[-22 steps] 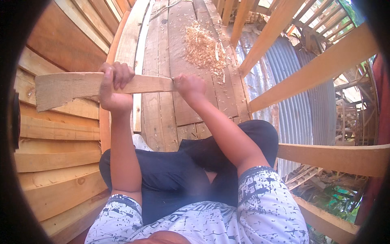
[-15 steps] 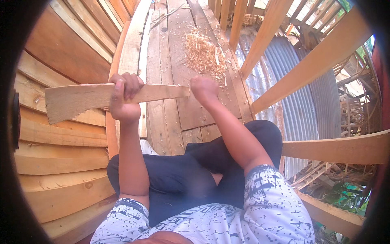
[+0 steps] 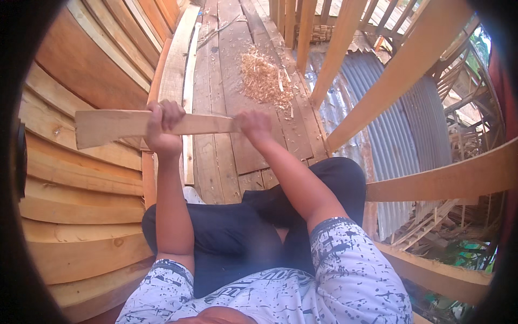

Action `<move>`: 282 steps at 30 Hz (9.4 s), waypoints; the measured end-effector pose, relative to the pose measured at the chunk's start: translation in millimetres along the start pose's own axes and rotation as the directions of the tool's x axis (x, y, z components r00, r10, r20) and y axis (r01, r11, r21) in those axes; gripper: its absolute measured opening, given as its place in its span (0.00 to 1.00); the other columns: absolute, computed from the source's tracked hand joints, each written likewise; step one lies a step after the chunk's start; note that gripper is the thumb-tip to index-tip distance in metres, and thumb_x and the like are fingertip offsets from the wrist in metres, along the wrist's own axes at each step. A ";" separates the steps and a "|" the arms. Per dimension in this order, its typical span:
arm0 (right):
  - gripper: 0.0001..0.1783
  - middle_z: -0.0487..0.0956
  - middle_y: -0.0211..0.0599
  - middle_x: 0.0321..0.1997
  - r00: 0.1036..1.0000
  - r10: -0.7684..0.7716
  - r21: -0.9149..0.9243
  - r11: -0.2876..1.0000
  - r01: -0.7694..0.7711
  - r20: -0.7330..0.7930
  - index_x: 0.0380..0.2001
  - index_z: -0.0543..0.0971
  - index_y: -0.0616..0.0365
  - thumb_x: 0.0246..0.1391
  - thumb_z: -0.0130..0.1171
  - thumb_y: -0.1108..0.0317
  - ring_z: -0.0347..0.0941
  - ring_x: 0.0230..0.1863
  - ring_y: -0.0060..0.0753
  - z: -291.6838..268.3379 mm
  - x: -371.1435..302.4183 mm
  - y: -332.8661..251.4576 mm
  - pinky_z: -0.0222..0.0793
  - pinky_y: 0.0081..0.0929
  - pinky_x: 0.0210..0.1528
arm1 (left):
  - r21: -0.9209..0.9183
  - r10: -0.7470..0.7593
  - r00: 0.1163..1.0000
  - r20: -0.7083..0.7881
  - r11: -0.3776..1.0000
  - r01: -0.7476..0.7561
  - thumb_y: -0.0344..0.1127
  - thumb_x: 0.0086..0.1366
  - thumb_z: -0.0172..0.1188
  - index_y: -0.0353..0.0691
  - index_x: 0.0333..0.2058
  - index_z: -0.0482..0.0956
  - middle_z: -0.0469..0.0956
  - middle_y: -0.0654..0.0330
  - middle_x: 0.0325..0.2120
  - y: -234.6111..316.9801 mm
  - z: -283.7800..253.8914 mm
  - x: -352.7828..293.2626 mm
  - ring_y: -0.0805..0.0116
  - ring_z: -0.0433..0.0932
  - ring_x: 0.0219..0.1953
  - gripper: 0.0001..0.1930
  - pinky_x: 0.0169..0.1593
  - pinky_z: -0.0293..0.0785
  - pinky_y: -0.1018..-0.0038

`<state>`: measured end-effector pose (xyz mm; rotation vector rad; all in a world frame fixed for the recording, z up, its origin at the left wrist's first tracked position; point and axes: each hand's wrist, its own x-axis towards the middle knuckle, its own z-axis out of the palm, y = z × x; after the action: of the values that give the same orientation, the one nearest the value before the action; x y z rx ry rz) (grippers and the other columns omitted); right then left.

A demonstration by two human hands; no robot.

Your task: The person sits cross-legged on a wooden floor and uses a knife to carve a small piece of wood. They hold the wood in their left hand and repeatedly shave off thin layers with the knife in their right hand, creating wood shavings that accumulate on the floor.

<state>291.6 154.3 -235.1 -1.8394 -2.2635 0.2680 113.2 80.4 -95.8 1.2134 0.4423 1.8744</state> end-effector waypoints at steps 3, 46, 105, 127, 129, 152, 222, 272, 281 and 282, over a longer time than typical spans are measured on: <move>0.20 0.84 0.48 0.34 0.994 0.111 -0.020 0.994 -0.111 -0.007 0.31 0.85 0.54 0.63 0.45 0.59 0.83 0.38 0.48 2.5 0.3 53.2 0.76 0.51 0.40 | -0.003 0.001 0.996 0.093 1.000 0.000 0.32 0.69 0.49 0.44 0.24 0.59 0.55 0.68 0.16 -3.4 12.9 -5.1 0.76 0.52 0.20 0.14 0.29 0.55 0.75; 0.18 0.82 0.56 0.43 0.965 0.228 0.645 0.720 -0.256 0.129 0.45 0.82 0.54 0.56 0.49 0.64 0.78 0.47 0.58 -11.2 -43.5 10.8 0.73 0.49 0.52 | 0.047 -0.315 0.894 0.318 0.947 0.316 0.39 0.67 0.54 0.49 0.24 0.59 0.51 0.71 0.17 -50.7 52.0 81.4 0.77 0.52 0.20 0.15 0.30 0.54 0.75; 0.23 0.81 0.58 0.45 0.956 0.245 0.505 0.812 -0.293 0.160 0.44 0.81 0.62 0.64 0.45 0.54 0.77 0.50 0.60 -19.2 -28.4 33.5 0.72 0.48 0.52 | 0.157 -0.284 0.916 0.284 0.956 0.248 0.36 0.68 0.49 0.46 0.23 0.58 0.53 0.69 0.17 -50.9 61.6 71.4 0.76 0.54 0.20 0.14 0.29 0.57 0.75; 0.18 0.82 0.53 0.45 0.989 0.088 0.574 0.806 -0.143 0.122 0.43 0.82 0.61 0.58 0.49 0.62 0.78 0.48 0.55 -15.2 -34.4 -0.3 0.73 0.47 0.52 | 0.217 -0.101 0.993 0.054 0.972 0.087 0.36 0.69 0.47 0.48 0.25 0.56 0.50 0.69 0.17 -36.7 45.1 42.3 0.76 0.52 0.20 0.13 0.30 0.55 0.74; 0.18 0.82 0.54 0.45 0.988 0.071 0.577 0.805 -0.138 0.138 0.42 0.81 0.63 0.58 0.48 0.63 0.78 0.48 0.56 -21.6 -35.1 -5.4 0.73 0.48 0.52 | 0.229 -0.097 0.994 0.046 0.970 0.084 0.37 0.69 0.48 0.48 0.24 0.56 0.50 0.70 0.16 -29.2 42.3 39.0 0.76 0.51 0.20 0.14 0.30 0.54 0.74; 0.20 0.83 0.48 0.45 0.999 -0.036 0.514 0.858 0.013 0.034 0.44 0.82 0.57 0.62 0.47 0.57 0.79 0.49 0.50 8.6 -31.0 1.3 0.74 0.46 0.49 | 0.181 -0.052 0.997 0.048 0.982 0.043 0.38 0.68 0.48 0.49 0.23 0.55 0.50 0.70 0.16 -14.4 36.2 12.1 0.76 0.51 0.20 0.15 0.31 0.53 0.75; 0.18 0.83 0.51 0.32 0.990 0.028 0.363 0.929 -0.076 0.137 0.34 0.83 0.58 0.63 0.49 0.57 0.80 0.37 0.58 5.1 -12.5 -40.5 0.74 0.51 0.38 | 0.101 0.047 0.977 -0.210 0.995 -0.026 0.43 0.64 0.51 0.51 0.20 0.52 0.50 0.70 0.15 12.0 -63.1 4.4 0.77 0.48 0.20 0.18 0.30 0.49 0.75; 0.21 0.82 0.59 0.40 0.938 0.115 0.191 0.964 -0.185 0.326 0.38 0.82 0.66 0.62 0.52 0.56 0.79 0.45 0.59 -7.4 34.1 14.3 0.72 0.49 0.48 | 0.165 0.115 0.987 -0.115 0.982 -0.095 0.42 0.63 0.50 0.51 0.20 0.52 0.50 0.70 0.16 29.8 -62.3 11.7 0.75 0.48 0.21 0.17 0.31 0.49 0.73; 0.12 0.84 0.46 0.37 0.962 0.258 0.152 0.951 -0.270 0.089 0.40 0.84 0.54 0.53 0.66 0.63 0.81 0.41 0.48 46.1 43.7 73.5 0.74 0.42 0.44 | 0.181 0.166 0.956 -0.241 0.976 -0.123 0.41 0.62 0.51 0.51 0.20 0.51 0.48 0.69 0.16 51.7 -73.3 19.4 0.75 0.48 0.22 0.18 0.33 0.50 0.73; 0.12 0.84 0.46 0.37 0.958 0.275 0.177 0.942 -0.284 0.076 0.40 0.84 0.54 0.53 0.66 0.63 0.81 0.40 0.47 42.9 44.0 72.6 0.74 0.41 0.43 | 0.192 0.169 0.955 -0.242 0.974 -0.124 0.41 0.62 0.51 0.51 0.20 0.51 0.48 0.69 0.16 50.9 -74.0 18.7 0.75 0.48 0.22 0.18 0.33 0.50 0.73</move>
<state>339.3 211.8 -293.9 -2.0683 -1.9249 0.5584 22.2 76.0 -85.7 1.1450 0.6863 2.1714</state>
